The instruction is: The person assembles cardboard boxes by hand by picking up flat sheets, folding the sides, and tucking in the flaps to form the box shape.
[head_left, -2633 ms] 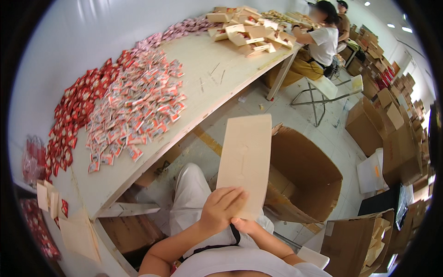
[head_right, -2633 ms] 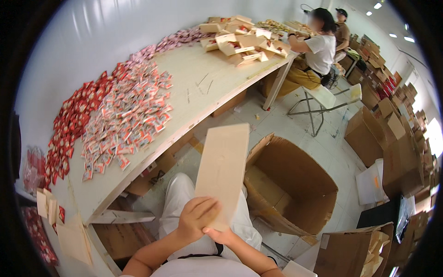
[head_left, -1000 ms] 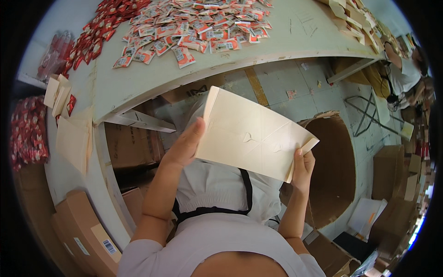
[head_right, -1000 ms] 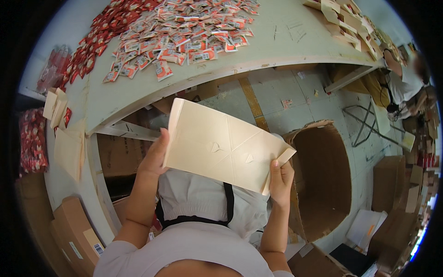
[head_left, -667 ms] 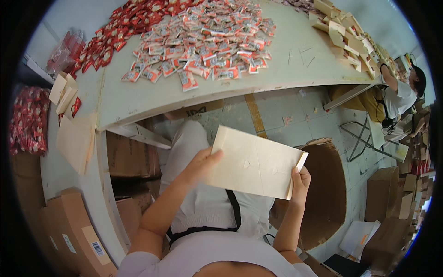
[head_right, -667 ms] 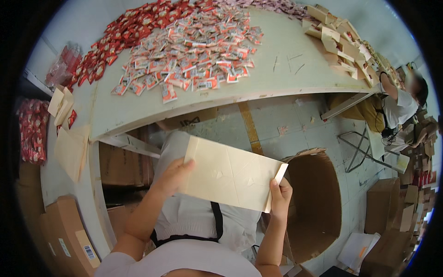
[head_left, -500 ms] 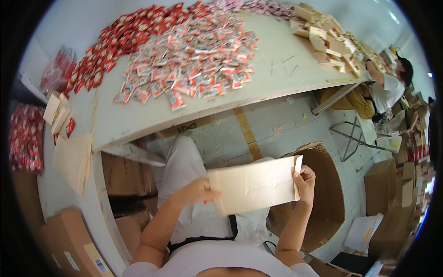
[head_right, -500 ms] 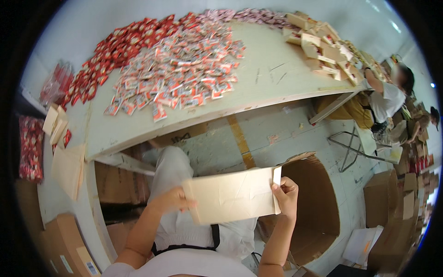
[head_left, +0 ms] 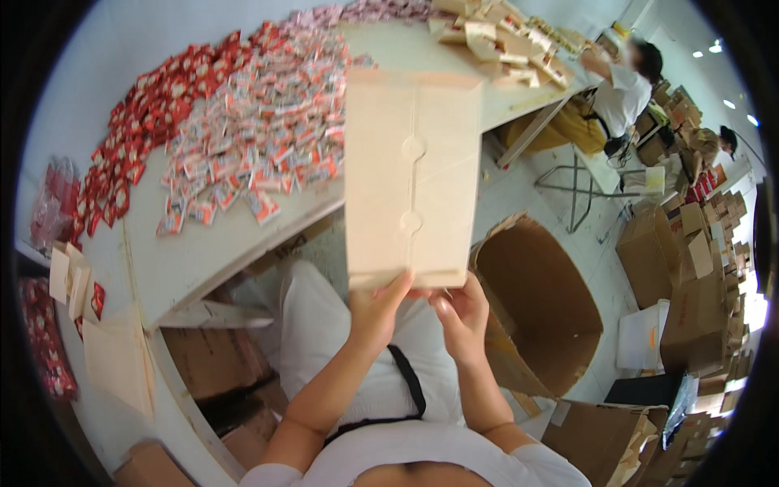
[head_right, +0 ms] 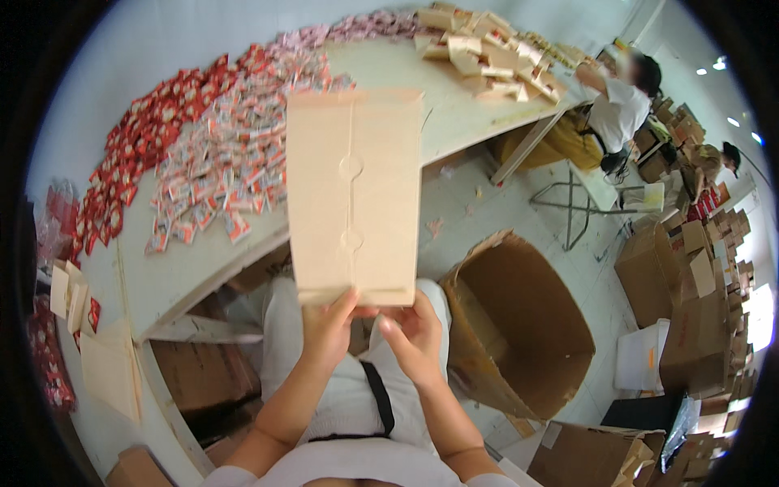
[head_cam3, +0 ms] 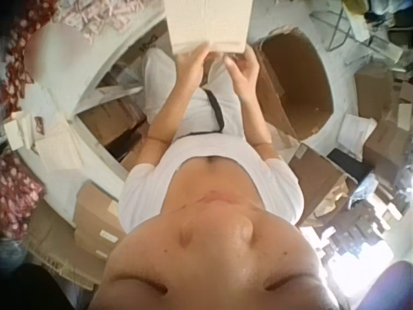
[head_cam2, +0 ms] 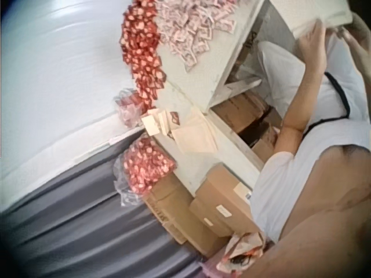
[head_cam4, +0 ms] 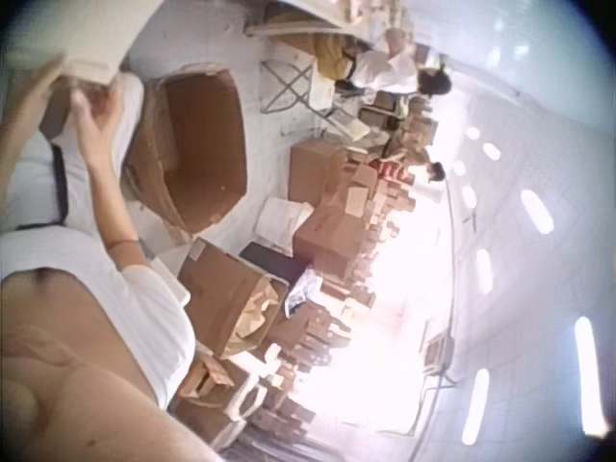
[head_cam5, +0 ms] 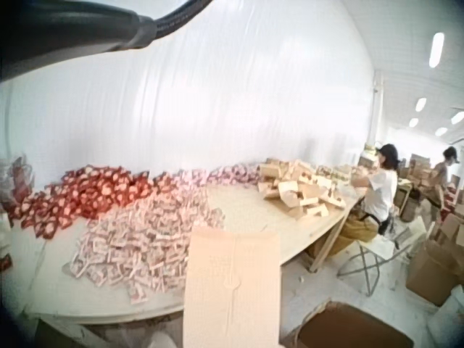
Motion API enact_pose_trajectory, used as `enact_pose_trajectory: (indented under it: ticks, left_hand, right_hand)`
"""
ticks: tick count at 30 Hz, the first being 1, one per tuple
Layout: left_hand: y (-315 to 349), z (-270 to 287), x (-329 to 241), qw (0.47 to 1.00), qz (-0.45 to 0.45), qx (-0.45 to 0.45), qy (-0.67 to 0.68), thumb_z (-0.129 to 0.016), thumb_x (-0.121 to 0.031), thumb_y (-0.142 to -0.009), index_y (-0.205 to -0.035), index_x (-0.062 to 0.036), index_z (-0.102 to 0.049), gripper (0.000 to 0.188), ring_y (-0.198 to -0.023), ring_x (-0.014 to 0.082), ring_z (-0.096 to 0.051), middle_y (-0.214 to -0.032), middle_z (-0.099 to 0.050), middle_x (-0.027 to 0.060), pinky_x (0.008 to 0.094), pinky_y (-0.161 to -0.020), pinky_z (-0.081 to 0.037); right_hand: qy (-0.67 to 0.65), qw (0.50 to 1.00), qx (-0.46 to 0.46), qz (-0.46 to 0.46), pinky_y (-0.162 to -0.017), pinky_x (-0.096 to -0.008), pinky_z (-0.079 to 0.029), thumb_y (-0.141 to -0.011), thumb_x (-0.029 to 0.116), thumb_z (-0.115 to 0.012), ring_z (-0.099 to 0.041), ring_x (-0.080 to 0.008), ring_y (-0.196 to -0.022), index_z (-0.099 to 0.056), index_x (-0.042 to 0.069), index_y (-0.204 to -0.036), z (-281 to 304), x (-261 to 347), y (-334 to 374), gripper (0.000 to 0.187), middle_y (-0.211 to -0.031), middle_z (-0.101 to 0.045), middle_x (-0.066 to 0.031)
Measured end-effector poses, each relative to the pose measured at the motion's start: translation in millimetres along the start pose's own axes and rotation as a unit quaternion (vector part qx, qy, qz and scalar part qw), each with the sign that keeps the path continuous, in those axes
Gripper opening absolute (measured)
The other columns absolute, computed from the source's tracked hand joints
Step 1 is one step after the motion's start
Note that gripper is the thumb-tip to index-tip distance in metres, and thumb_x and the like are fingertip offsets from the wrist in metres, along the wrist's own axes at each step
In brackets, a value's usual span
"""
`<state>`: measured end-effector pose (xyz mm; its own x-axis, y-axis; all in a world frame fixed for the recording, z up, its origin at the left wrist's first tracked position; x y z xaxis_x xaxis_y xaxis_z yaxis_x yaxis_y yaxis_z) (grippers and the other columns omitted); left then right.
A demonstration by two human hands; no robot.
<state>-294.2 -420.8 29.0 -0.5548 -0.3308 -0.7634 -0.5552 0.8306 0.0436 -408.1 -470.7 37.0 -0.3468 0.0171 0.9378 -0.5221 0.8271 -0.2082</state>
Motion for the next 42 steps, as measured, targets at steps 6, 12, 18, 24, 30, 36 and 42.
enact_pose_trajectory:
  ticks: [6, 12, 18, 24, 30, 36, 42]
  left_hand:
    - [6.7, 21.8, 9.6, 0.997, 0.058, -0.020, 0.051, -0.052, -0.010, -0.083, -0.097, 0.0010, -0.052, 0.017, -0.070, 0.0155, -0.057, -0.083, -0.058, 0.0089, 0.0269, -0.062, -0.046]
    - [5.4, 32.3, -3.7, 0.990, 0.085, 0.102, -0.048, -0.053, -0.011, -0.078, -0.100, 0.0040, -0.050, 0.027, -0.070, 0.0168, -0.055, -0.086, -0.058, 0.0121, 0.0276, -0.060, -0.045]
    - [7.2, 22.9, 7.3, 0.988, 0.102, 0.116, -0.026, -0.051, -0.009, -0.075, -0.101, 0.0038, -0.048, 0.029, -0.067, 0.0160, -0.054, -0.084, -0.057, 0.0119, 0.0282, -0.058, -0.044]
    - [5.3, 30.6, 18.9, 0.989, 0.112, 0.086, -0.044, -0.046, 0.003, -0.075, -0.095, 0.0063, -0.050, 0.021, -0.068, 0.0133, -0.056, -0.082, -0.058, 0.0104, 0.0262, -0.063, -0.048]
    - [3.6, 33.6, 23.3, 0.982, 0.079, 0.075, -0.153, -0.044, 0.006, -0.073, -0.096, 0.0091, -0.049, 0.024, -0.068, 0.0125, -0.058, -0.084, -0.057, 0.0123, 0.0241, -0.058, -0.050]
    - [4.3, 32.6, 26.7, 0.976, 0.103, 0.049, -0.183, -0.045, 0.005, -0.073, -0.097, 0.0099, -0.047, 0.025, -0.070, 0.0146, -0.059, -0.088, -0.057, 0.0141, 0.0238, -0.061, -0.052]
    - [0.1, 41.0, 19.4, 0.978, 0.159, 0.051, -0.128, -0.048, 0.001, -0.074, -0.093, 0.0068, -0.051, 0.021, -0.064, 0.0125, -0.057, -0.080, -0.058, 0.0125, 0.0233, -0.054, -0.049]
  right_hand:
    - [-0.074, 0.991, -0.106, -0.046, -0.054, -0.0223, -0.040, -0.079, -0.005, -0.051, -0.049, -0.0103, -0.059, -0.051, 0.000, -0.093, -13.5, -22.0, 0.9, 0.015, -0.078, -0.057, -0.0062]
    - [-0.160, 0.978, -0.044, -0.128, -0.054, -0.0261, -0.045, -0.081, -0.007, -0.048, -0.051, -0.0119, -0.058, -0.044, -0.003, -0.104, -3.2, -19.9, -7.8, 0.024, -0.080, -0.057, -0.0098]
    - [-0.227, 0.954, -0.048, -0.191, -0.055, -0.0329, -0.050, -0.080, -0.004, -0.044, -0.050, -0.0129, -0.056, -0.033, -0.001, -0.115, -4.3, -28.9, -5.0, 0.036, -0.082, -0.055, -0.0122]
    - [-0.150, 0.964, -0.087, -0.202, -0.052, -0.0307, -0.051, -0.077, -0.005, -0.043, -0.054, -0.0146, -0.057, -0.039, -0.005, -0.111, -3.8, -39.0, -3.0, 0.035, -0.079, -0.056, -0.0137]
    - [-0.095, 0.981, -0.056, -0.156, -0.057, -0.0302, -0.053, -0.075, -0.009, -0.046, -0.060, -0.0188, -0.067, -0.042, -0.008, -0.105, 8.4, -50.6, -2.3, 0.030, -0.088, -0.057, -0.0148]
    - [-0.043, 0.981, -0.093, -0.164, -0.058, -0.0237, -0.048, -0.074, -0.007, -0.047, -0.057, -0.0126, -0.067, -0.043, -0.005, -0.101, 15.9, -63.0, -1.3, 0.028, -0.083, -0.057, -0.0106]
    - [-0.052, 0.980, 0.000, -0.192, -0.062, -0.0223, -0.046, -0.079, -0.004, -0.052, -0.055, -0.0103, -0.069, -0.049, -0.004, -0.098, 17.7, -62.1, -2.4, 0.020, -0.087, -0.058, -0.0089]
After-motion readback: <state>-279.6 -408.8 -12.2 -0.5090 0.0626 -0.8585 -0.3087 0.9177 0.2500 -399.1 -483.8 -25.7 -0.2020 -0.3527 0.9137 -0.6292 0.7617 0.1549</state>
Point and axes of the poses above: each hand's wrist, its own y-axis away from the middle knuckle, its own z-axis out of the back of the hand, x = y × z, the point moved 4 cm from there along -y, towards the middle knuckle
